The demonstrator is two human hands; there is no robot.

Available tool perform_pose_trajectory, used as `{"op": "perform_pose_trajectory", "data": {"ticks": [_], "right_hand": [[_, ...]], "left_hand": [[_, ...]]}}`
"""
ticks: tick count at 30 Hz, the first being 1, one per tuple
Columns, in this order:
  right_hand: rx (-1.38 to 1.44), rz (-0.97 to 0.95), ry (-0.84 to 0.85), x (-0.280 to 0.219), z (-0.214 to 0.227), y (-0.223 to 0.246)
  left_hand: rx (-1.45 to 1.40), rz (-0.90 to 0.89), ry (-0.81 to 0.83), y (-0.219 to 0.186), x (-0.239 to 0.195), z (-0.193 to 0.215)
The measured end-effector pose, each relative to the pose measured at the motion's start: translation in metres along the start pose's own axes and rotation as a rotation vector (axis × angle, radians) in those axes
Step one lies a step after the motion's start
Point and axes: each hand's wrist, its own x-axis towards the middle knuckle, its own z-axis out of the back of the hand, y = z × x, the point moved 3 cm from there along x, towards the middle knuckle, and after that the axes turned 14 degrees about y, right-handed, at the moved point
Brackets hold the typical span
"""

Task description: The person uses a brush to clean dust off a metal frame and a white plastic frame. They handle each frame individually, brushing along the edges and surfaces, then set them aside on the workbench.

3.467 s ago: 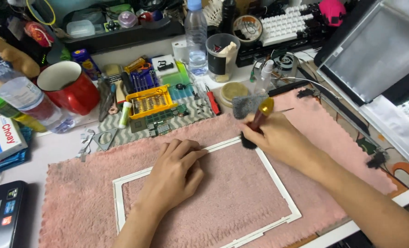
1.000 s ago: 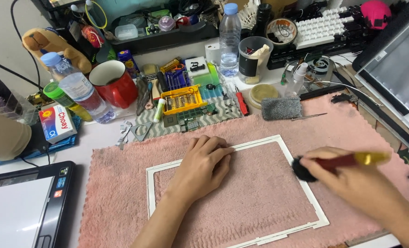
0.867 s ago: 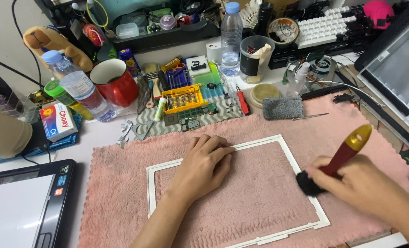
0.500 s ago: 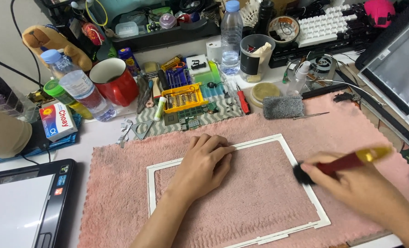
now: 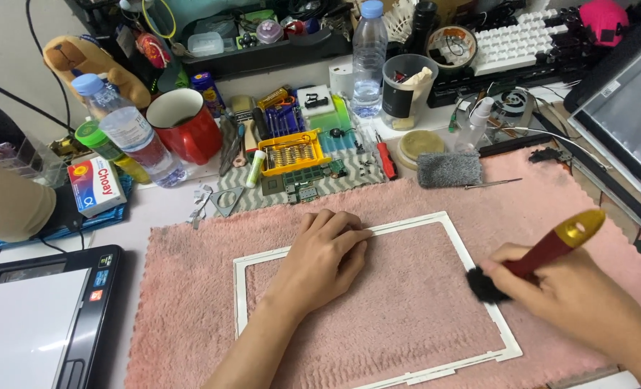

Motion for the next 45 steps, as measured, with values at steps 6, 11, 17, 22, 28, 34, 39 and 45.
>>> {"op": "perform_pose_trajectory", "data": {"ticks": [6,11,17,22,28,34,39,45], "right_hand": [[0.046,0.038,-0.024,0.004,-0.002,-0.007],[0.071,0.133,-0.187,0.004,-0.001,0.010],[-0.006,0.013,-0.124,0.001,0.006,0.008],[-0.001,0.051,-0.002,0.001,0.001,0.003],[-0.017,0.013,0.057,-0.010,0.004,0.021],[-0.114,0.029,0.140,-0.025,-0.008,0.006],[0.040,-0.051,0.277,-0.042,-0.015,-0.004],[-0.035,-0.050,0.279,-0.064,-0.005,-0.012]], "left_hand": [[0.010,-0.009,-0.001,0.001,0.000,-0.001],[0.010,-0.023,-0.020,0.002,0.000,-0.002],[0.024,-0.008,-0.002,0.001,0.001,0.000],[0.027,-0.005,0.002,0.002,0.000,-0.002],[0.035,-0.019,-0.008,0.001,0.001,-0.001],[0.047,-0.018,-0.027,0.000,0.002,0.000],[0.045,-0.014,-0.007,0.000,0.002,0.000],[0.068,-0.023,-0.048,0.002,0.001,-0.005]]}}
